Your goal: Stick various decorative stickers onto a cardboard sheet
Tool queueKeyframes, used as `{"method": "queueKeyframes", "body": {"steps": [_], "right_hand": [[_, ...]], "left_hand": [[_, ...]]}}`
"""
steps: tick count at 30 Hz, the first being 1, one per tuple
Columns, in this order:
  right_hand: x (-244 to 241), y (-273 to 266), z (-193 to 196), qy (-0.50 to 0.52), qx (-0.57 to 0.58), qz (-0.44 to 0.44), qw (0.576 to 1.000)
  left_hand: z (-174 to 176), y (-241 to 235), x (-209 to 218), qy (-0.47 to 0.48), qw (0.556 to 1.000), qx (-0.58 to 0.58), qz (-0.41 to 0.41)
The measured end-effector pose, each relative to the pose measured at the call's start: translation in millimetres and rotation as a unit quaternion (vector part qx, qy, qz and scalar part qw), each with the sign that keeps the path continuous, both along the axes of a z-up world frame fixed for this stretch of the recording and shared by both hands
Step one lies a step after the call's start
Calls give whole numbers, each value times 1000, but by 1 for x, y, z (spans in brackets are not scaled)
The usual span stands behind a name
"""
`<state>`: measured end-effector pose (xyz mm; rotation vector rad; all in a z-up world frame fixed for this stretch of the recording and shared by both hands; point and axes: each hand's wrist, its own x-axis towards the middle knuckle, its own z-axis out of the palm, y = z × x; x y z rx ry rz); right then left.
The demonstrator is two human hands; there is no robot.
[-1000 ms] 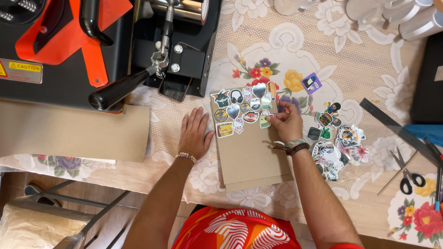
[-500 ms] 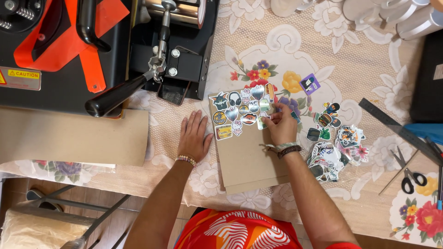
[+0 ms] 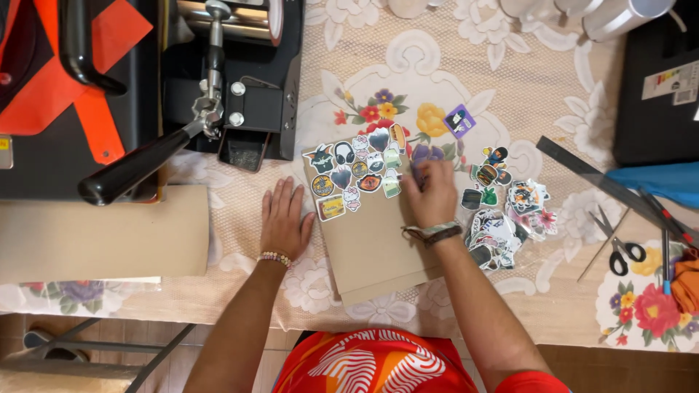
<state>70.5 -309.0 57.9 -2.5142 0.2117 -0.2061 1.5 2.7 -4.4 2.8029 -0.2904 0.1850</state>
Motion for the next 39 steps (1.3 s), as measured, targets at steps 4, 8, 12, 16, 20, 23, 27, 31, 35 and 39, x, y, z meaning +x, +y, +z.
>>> {"method": "queueKeyframes", "body": {"steps": [4, 8, 12, 16, 20, 23, 27, 31, 35, 39], "right_hand": [[4, -88, -21, -103, 5, -71, 992], [1, -151, -23, 38, -49, -130, 990], [6, -163, -24, 156, -93, -125, 975], [8, -158, -19, 147, -85, -136, 976], [8, -162, -24, 85, 12, -160, 983], [8, -120, -12, 38, 160, -73, 984], [-3, -12, 45, 96, 223, 124, 962], [2, 16, 4, 128, 161, 195, 959], [4, 31, 20, 215, 21, 233, 948], [-5, 36, 10, 222, 40, 245, 943]], "left_hand": [[2, 0, 0, 3, 1000, -9, -1], [4, -1, -2, 29, 1000, -8, 4], [4, -1, -1, 25, 1000, 3, 5], [7, -3, -1, 25, 1000, 5, 8], [1, -3, 3, 18, 1000, 4, 5], [2, -1, -2, 13, 1000, 9, 16], [2, -3, -2, 14, 1000, 14, 14], [4, -3, -1, 5, 1000, 20, 15], [3, -3, -1, 12, 1000, 11, 17], [4, -2, -1, 2, 1000, 10, 18]]}}
